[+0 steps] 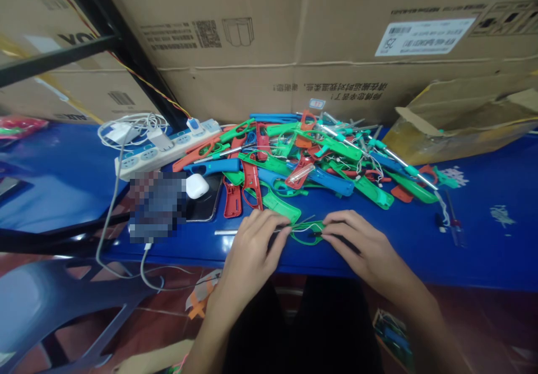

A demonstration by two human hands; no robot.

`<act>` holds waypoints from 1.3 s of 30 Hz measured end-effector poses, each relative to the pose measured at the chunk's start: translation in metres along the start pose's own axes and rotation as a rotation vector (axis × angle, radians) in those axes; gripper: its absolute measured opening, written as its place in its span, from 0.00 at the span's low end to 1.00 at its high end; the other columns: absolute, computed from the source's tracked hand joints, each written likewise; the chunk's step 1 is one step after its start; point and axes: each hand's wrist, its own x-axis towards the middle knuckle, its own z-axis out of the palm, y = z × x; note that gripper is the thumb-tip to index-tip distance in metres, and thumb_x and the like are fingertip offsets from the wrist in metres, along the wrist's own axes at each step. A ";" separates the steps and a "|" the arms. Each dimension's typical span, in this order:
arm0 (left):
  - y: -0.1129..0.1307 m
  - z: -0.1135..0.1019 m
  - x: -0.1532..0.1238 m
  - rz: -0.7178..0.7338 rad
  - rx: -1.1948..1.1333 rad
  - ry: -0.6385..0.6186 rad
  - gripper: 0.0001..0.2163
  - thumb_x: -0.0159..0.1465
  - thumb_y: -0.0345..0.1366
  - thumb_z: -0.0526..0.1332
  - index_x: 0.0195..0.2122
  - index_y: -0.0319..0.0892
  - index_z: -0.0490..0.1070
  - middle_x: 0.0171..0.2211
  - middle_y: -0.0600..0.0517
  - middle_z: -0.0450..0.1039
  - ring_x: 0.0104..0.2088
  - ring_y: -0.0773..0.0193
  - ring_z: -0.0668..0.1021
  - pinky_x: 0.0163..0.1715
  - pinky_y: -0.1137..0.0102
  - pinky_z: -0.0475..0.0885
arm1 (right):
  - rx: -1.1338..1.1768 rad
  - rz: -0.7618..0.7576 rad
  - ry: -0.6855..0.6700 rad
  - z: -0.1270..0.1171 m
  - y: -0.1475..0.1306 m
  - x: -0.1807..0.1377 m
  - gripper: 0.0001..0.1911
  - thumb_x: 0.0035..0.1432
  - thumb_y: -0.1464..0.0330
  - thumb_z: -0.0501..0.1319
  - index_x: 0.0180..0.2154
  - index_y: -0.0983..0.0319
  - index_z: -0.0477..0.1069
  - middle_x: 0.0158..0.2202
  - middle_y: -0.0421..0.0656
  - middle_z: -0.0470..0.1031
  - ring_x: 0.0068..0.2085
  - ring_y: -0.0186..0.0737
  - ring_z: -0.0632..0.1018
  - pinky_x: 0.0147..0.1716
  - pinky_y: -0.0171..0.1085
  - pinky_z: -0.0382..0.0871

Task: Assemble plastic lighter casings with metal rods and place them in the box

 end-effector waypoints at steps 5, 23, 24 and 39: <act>0.001 -0.005 -0.004 0.027 0.070 0.127 0.03 0.72 0.35 0.64 0.46 0.45 0.74 0.42 0.51 0.80 0.46 0.57 0.76 0.49 0.59 0.66 | -0.093 -0.103 0.017 -0.002 0.003 -0.004 0.09 0.72 0.64 0.59 0.45 0.57 0.78 0.48 0.45 0.79 0.52 0.46 0.79 0.66 0.58 0.61; -0.015 -0.017 -0.009 0.108 0.158 0.047 0.07 0.74 0.32 0.61 0.46 0.47 0.78 0.45 0.51 0.81 0.45 0.57 0.77 0.47 0.58 0.67 | -0.034 -0.060 0.031 -0.003 0.008 -0.008 0.12 0.72 0.63 0.58 0.48 0.55 0.80 0.48 0.44 0.82 0.54 0.49 0.81 0.61 0.56 0.72; -0.015 -0.017 -0.009 0.109 0.153 0.044 0.06 0.73 0.32 0.61 0.46 0.46 0.78 0.45 0.51 0.81 0.45 0.58 0.78 0.47 0.58 0.67 | -0.032 -0.062 0.033 -0.003 0.008 -0.008 0.12 0.72 0.63 0.59 0.48 0.55 0.80 0.48 0.44 0.82 0.54 0.48 0.81 0.62 0.56 0.71; -0.016 -0.013 -0.005 0.113 0.139 0.044 0.05 0.71 0.34 0.65 0.46 0.47 0.80 0.44 0.51 0.82 0.43 0.57 0.78 0.46 0.58 0.68 | -0.032 -0.009 0.041 -0.002 0.005 -0.007 0.13 0.72 0.60 0.58 0.47 0.52 0.82 0.48 0.41 0.83 0.54 0.48 0.81 0.63 0.55 0.72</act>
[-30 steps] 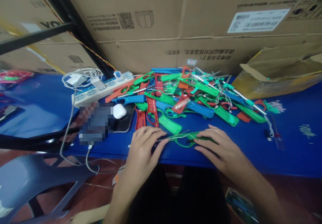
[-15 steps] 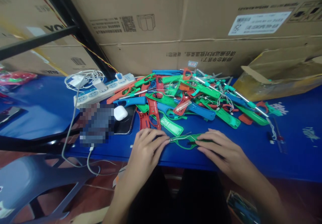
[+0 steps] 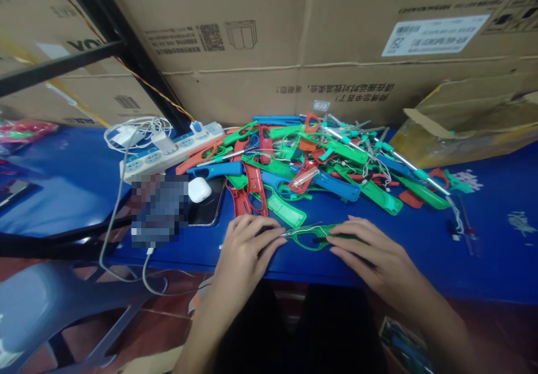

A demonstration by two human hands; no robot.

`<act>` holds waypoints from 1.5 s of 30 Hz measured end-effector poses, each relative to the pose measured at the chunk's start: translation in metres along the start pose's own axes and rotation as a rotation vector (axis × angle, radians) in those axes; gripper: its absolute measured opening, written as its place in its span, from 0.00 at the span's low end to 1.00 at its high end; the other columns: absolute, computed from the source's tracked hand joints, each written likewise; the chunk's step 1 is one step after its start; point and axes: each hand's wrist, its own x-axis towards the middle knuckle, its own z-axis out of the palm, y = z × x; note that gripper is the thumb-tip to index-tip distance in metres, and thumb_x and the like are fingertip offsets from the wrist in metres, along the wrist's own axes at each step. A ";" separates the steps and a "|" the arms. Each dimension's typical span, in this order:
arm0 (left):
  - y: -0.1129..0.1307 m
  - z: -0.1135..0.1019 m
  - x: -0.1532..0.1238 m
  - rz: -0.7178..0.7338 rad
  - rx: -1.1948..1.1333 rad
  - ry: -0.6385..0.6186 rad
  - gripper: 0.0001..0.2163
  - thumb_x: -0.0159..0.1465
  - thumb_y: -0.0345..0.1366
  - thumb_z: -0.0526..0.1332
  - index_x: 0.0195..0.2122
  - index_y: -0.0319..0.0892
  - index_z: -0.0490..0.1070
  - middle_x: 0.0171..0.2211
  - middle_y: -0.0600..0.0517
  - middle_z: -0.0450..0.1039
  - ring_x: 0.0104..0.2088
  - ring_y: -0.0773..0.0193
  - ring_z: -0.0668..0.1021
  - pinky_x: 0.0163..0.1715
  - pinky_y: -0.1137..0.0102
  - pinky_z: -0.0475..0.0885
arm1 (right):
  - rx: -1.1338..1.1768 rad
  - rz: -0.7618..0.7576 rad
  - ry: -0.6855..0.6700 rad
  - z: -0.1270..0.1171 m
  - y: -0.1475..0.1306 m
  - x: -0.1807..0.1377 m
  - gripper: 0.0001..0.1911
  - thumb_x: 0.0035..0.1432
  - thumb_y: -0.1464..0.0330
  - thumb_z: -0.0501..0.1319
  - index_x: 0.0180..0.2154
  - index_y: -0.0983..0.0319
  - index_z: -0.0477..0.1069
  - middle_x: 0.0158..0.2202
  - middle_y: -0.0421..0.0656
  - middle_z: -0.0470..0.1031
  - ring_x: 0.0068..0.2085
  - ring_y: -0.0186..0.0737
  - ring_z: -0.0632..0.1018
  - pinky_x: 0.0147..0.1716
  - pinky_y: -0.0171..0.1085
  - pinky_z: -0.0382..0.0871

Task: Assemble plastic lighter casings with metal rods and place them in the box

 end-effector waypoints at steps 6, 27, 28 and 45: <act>-0.002 0.004 0.001 -0.039 -0.005 0.022 0.05 0.69 0.36 0.67 0.44 0.50 0.82 0.43 0.52 0.81 0.41 0.57 0.77 0.44 0.58 0.68 | -0.011 -0.008 -0.007 -0.001 -0.001 0.000 0.13 0.72 0.60 0.58 0.47 0.53 0.81 0.48 0.41 0.82 0.54 0.47 0.81 0.63 0.54 0.72; 0.007 0.000 -0.008 0.118 0.077 0.006 0.12 0.73 0.31 0.62 0.55 0.46 0.74 0.51 0.50 0.79 0.50 0.54 0.74 0.50 0.58 0.66 | -0.013 -0.056 0.099 -0.008 0.004 0.030 0.07 0.71 0.68 0.61 0.48 0.57 0.75 0.48 0.44 0.79 0.49 0.44 0.79 0.50 0.45 0.71; 0.007 0.000 -0.007 0.130 0.087 -0.007 0.12 0.73 0.32 0.62 0.56 0.46 0.74 0.51 0.50 0.78 0.50 0.54 0.74 0.51 0.57 0.66 | -0.030 -0.072 0.032 -0.008 0.004 0.037 0.08 0.71 0.67 0.60 0.48 0.57 0.76 0.48 0.44 0.79 0.49 0.44 0.79 0.51 0.46 0.70; 0.012 0.001 -0.001 0.078 0.039 -0.042 0.12 0.75 0.33 0.58 0.58 0.43 0.71 0.51 0.50 0.77 0.49 0.57 0.73 0.51 0.59 0.67 | -0.128 -0.150 -0.019 0.011 -0.004 0.021 0.11 0.74 0.66 0.57 0.53 0.59 0.74 0.50 0.46 0.79 0.49 0.44 0.77 0.50 0.44 0.68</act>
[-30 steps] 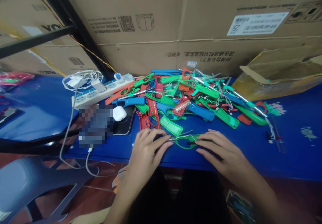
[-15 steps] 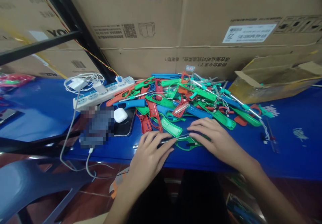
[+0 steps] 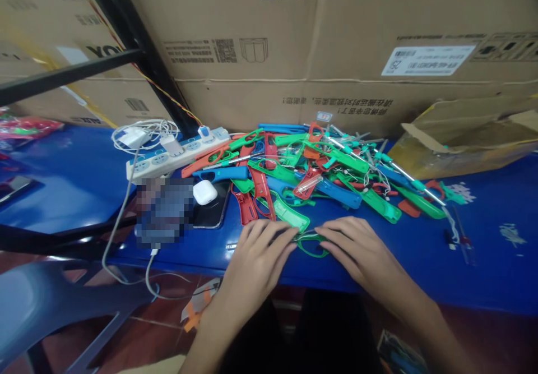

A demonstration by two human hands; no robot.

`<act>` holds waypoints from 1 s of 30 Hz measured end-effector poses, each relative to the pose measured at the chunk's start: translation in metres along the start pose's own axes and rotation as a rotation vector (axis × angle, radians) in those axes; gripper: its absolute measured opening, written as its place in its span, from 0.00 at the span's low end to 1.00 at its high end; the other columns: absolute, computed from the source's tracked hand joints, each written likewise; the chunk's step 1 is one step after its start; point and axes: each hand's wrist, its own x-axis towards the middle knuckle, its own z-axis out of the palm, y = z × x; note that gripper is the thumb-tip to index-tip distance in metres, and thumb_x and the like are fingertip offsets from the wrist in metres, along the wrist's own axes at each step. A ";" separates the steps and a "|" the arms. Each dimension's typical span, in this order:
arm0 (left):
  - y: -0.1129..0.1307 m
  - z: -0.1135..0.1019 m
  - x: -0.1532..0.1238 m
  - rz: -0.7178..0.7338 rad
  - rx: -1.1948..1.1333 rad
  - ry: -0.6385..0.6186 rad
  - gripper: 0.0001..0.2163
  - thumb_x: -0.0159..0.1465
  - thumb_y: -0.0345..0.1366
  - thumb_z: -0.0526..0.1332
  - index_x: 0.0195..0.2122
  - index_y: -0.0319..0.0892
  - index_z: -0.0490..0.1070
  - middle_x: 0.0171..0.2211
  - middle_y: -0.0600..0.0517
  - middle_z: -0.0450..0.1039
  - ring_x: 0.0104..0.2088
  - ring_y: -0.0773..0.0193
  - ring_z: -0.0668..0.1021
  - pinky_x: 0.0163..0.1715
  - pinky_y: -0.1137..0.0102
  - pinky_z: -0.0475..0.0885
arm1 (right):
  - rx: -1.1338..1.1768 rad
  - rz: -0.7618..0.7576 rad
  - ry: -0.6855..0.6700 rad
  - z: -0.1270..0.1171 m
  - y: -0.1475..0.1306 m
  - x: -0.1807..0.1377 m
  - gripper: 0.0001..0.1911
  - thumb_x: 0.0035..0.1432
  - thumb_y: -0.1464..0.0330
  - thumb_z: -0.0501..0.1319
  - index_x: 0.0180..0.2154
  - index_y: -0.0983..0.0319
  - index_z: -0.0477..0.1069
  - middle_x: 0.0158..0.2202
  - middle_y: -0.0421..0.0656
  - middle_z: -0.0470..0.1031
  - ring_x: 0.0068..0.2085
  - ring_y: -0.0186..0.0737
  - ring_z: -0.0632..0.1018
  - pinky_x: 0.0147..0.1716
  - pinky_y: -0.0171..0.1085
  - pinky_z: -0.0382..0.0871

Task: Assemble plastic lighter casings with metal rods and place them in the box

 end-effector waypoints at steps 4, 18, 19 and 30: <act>0.006 0.007 0.017 0.020 -0.019 0.016 0.08 0.75 0.34 0.59 0.53 0.43 0.73 0.49 0.51 0.77 0.48 0.58 0.74 0.50 0.60 0.67 | 0.021 0.016 -0.005 -0.001 -0.001 0.000 0.11 0.74 0.67 0.57 0.54 0.59 0.71 0.49 0.45 0.80 0.49 0.44 0.78 0.50 0.44 0.68; 0.005 0.022 0.052 0.278 0.238 -0.074 0.08 0.75 0.34 0.57 0.38 0.40 0.71 0.37 0.51 0.74 0.39 0.57 0.73 0.40 0.62 0.65 | 0.157 0.115 -0.020 0.002 0.002 -0.001 0.05 0.73 0.67 0.58 0.47 0.59 0.71 0.46 0.43 0.78 0.48 0.42 0.77 0.50 0.43 0.69; 0.005 0.023 0.052 0.283 0.240 -0.079 0.08 0.75 0.34 0.57 0.37 0.40 0.71 0.36 0.51 0.73 0.38 0.58 0.73 0.39 0.62 0.65 | 0.155 0.114 -0.026 0.002 0.003 -0.001 0.05 0.73 0.67 0.58 0.46 0.59 0.72 0.46 0.43 0.78 0.47 0.42 0.77 0.49 0.43 0.69; 0.007 0.028 0.049 0.035 -0.017 -0.105 0.02 0.70 0.33 0.64 0.40 0.43 0.72 0.39 0.53 0.75 0.40 0.59 0.76 0.39 0.64 0.70 | 0.106 0.080 0.007 0.002 0.004 -0.001 0.08 0.73 0.66 0.57 0.45 0.57 0.75 0.46 0.43 0.80 0.47 0.41 0.79 0.49 0.43 0.70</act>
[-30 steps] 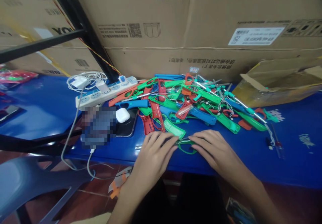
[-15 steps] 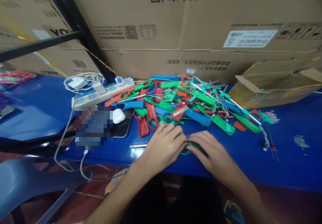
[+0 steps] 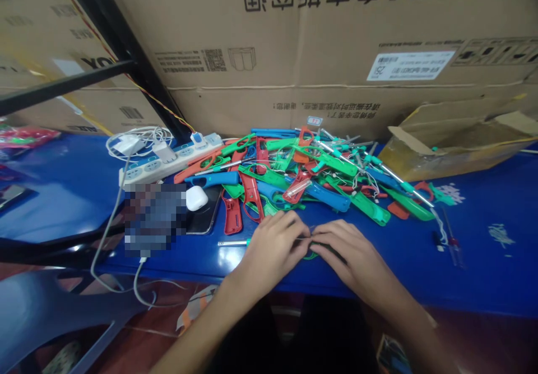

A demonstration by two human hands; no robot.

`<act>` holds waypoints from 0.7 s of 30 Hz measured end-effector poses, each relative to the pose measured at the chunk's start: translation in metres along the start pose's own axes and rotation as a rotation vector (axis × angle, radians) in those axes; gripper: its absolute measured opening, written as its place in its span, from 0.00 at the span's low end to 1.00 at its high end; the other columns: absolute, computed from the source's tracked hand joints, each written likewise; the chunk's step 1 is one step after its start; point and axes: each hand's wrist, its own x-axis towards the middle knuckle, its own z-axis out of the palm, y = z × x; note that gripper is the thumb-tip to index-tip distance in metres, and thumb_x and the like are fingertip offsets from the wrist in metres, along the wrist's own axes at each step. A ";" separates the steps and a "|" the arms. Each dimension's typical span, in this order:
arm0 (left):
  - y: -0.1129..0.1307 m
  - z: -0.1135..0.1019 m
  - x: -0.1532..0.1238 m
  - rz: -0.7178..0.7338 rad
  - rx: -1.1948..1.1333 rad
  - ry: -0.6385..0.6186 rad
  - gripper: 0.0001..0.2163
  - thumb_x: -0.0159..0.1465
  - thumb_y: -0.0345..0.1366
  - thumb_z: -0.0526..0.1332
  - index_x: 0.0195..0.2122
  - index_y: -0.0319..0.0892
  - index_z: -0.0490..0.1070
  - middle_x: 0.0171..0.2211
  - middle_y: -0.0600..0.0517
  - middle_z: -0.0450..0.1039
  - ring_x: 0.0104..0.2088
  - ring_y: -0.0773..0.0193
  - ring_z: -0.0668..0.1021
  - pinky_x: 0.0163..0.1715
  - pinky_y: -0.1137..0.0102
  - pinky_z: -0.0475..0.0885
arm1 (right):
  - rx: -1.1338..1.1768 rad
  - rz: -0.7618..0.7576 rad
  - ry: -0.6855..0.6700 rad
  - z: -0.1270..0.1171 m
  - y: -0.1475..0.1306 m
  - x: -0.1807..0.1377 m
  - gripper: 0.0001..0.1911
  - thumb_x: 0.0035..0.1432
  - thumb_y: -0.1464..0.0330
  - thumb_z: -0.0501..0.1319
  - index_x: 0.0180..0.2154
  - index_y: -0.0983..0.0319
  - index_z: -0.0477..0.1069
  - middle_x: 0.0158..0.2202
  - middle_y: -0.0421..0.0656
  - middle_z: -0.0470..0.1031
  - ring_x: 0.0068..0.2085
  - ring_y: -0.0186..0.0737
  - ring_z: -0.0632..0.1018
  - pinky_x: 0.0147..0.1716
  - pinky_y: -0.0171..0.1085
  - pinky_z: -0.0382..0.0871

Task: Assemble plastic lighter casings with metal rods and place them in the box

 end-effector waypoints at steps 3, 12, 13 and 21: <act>0.003 0.002 -0.003 -0.008 -0.014 0.012 0.01 0.72 0.32 0.62 0.41 0.42 0.73 0.39 0.51 0.75 0.41 0.58 0.76 0.40 0.64 0.71 | -0.011 -0.001 0.000 0.000 0.000 -0.001 0.08 0.73 0.66 0.57 0.46 0.57 0.75 0.47 0.43 0.81 0.48 0.42 0.79 0.50 0.44 0.72; 0.003 0.003 -0.009 0.048 0.061 0.047 0.03 0.71 0.30 0.61 0.40 0.41 0.75 0.41 0.50 0.75 0.40 0.58 0.75 0.39 0.63 0.71 | -0.076 -0.066 0.024 0.000 -0.001 -0.004 0.09 0.73 0.67 0.57 0.45 0.58 0.77 0.48 0.45 0.82 0.49 0.44 0.80 0.50 0.46 0.74; 0.002 0.003 -0.010 0.055 0.066 0.049 0.03 0.70 0.29 0.62 0.40 0.41 0.75 0.41 0.50 0.75 0.40 0.58 0.75 0.39 0.63 0.71 | -0.087 -0.082 0.034 0.000 -0.001 -0.004 0.10 0.74 0.67 0.56 0.45 0.58 0.77 0.48 0.44 0.82 0.49 0.44 0.80 0.49 0.46 0.75; 0.002 -0.012 -0.014 0.129 0.186 -0.032 0.07 0.73 0.32 0.60 0.48 0.43 0.77 0.45 0.50 0.76 0.45 0.55 0.75 0.42 0.60 0.71 | -0.208 -0.165 0.074 -0.002 -0.006 -0.002 0.14 0.74 0.66 0.55 0.46 0.59 0.81 0.47 0.44 0.84 0.47 0.45 0.81 0.45 0.46 0.77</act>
